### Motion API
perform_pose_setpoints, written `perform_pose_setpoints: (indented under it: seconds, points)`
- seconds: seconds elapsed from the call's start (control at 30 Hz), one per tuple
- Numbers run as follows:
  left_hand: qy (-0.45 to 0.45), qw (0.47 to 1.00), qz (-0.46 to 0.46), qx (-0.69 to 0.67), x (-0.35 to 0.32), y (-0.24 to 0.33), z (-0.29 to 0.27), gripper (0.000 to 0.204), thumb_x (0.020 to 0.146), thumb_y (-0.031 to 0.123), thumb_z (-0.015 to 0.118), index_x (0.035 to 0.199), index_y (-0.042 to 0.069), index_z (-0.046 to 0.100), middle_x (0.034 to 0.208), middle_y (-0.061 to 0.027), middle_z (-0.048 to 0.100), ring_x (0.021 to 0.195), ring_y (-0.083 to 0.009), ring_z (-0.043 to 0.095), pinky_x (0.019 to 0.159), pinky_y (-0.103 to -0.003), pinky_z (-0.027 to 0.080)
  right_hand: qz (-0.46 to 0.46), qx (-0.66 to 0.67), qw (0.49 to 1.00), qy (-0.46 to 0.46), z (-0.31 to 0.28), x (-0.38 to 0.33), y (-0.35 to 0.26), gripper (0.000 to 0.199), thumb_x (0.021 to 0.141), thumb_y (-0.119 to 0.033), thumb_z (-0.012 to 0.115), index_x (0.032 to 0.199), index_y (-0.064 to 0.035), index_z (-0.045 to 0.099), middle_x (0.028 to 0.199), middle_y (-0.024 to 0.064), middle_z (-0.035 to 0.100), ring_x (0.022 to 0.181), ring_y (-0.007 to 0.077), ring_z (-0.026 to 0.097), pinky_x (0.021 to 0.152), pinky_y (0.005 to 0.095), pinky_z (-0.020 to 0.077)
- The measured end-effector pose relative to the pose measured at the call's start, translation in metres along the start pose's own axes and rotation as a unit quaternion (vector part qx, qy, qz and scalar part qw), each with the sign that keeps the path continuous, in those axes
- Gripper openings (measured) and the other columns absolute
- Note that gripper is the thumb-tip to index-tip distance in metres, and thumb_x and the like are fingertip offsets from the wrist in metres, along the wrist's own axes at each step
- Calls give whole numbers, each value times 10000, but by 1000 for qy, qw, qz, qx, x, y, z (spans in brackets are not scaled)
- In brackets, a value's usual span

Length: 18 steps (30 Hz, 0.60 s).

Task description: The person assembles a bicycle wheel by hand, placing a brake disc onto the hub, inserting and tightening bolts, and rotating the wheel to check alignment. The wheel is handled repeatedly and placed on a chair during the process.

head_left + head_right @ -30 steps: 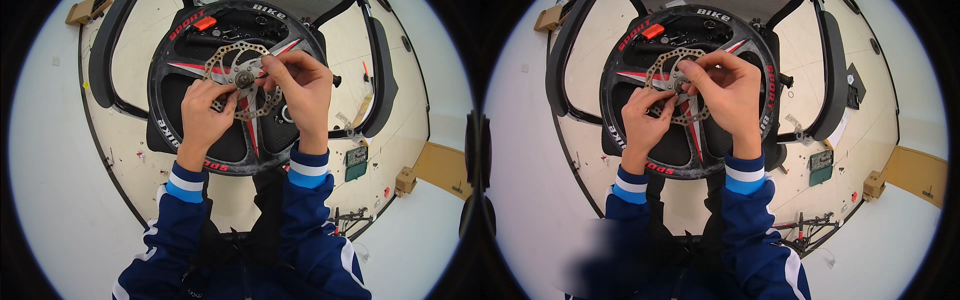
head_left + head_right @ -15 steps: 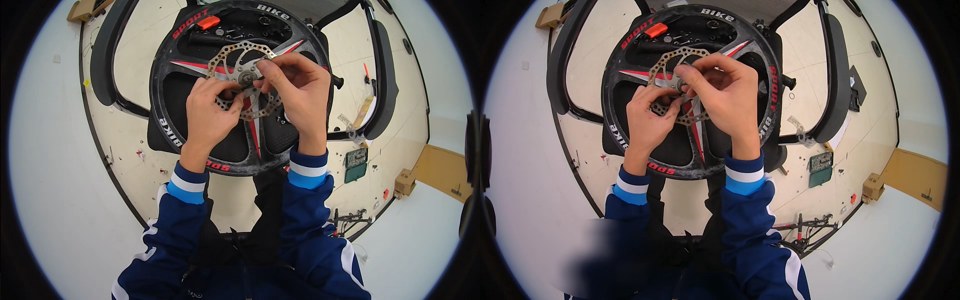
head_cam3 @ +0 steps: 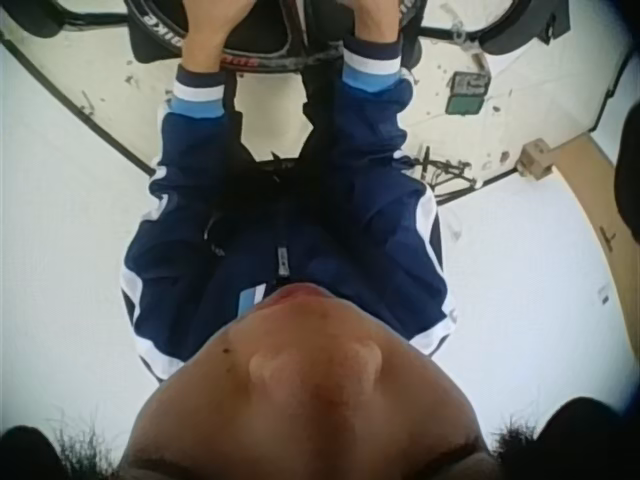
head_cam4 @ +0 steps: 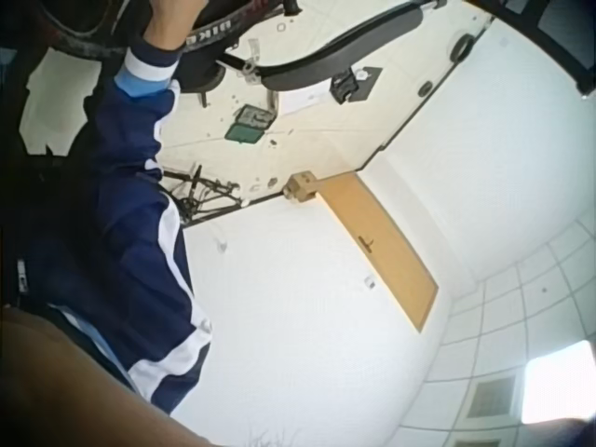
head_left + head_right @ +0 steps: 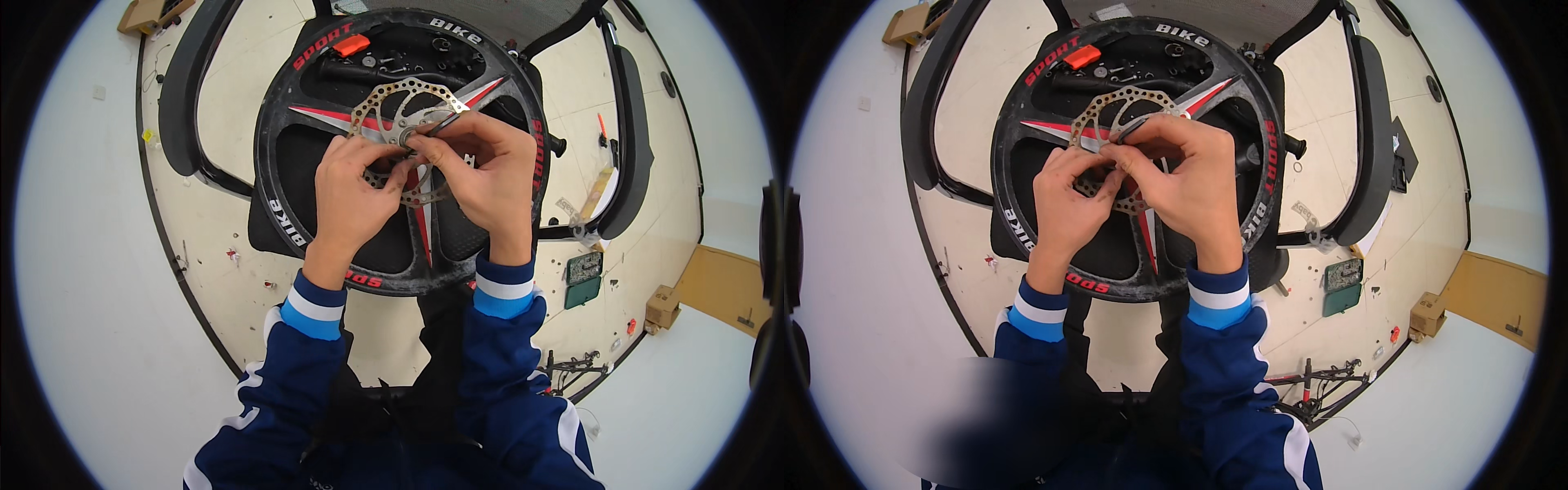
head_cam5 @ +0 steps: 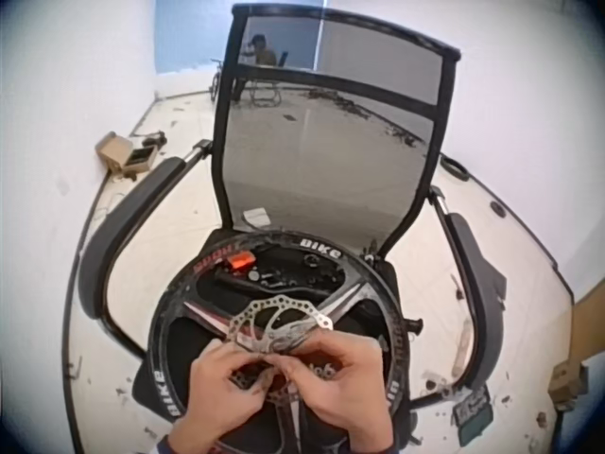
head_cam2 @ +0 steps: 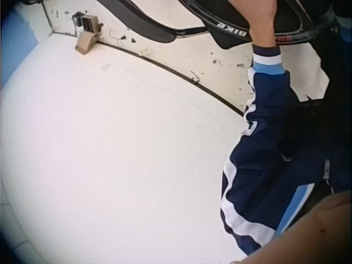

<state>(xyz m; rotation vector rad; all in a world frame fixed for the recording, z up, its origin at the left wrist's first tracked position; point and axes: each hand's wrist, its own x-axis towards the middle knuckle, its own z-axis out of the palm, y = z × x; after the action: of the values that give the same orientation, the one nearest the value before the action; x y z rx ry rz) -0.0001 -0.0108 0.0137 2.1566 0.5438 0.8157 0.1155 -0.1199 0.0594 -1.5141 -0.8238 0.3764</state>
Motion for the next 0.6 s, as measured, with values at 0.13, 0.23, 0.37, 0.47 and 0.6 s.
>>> perform_pose_setpoints:
  seconds: [0.13,0.23,0.37,0.47,0.6]
  points:
    - [3,1000,14,6,-1,-2,2,187,698,23,783,877,19,732,776,-75,670,706,-252,557,644,-337,457,-13,17,999,26,3,0,8,108,769,-13,800,819,40,721,746,76,718,649,105,676,586,203,522]
    - [-7,1000,18,7,0,0,2,182,700,4,767,877,17,728,791,-80,670,711,-265,555,645,-341,458,-3,59,997,46,8,-2,8,116,761,-11,809,835,29,728,745,67,713,651,103,668,589,206,520]
    - [-26,999,34,11,0,-2,2,177,704,-15,750,877,16,726,809,-87,671,716,-276,553,648,-349,461,-3,45,997,59,9,-1,10,122,759,-5,809,849,26,732,762,64,714,673,104,670,596,213,520]
    - [-28,999,34,18,1,0,0,168,703,-14,755,865,18,727,801,-86,669,720,-277,565,649,-351,465,5,56,997,49,9,-1,9,129,764,-11,804,865,30,734,778,66,719,684,104,671,603,219,523]
    - [-5,1000,9,-7,0,0,0,163,693,14,790,843,21,728,767,-81,668,712,-261,592,644,-343,476,3,34,999,27,5,-1,8,144,786,-15,783,909,44,736,810,80,731,698,116,680,624,227,531]
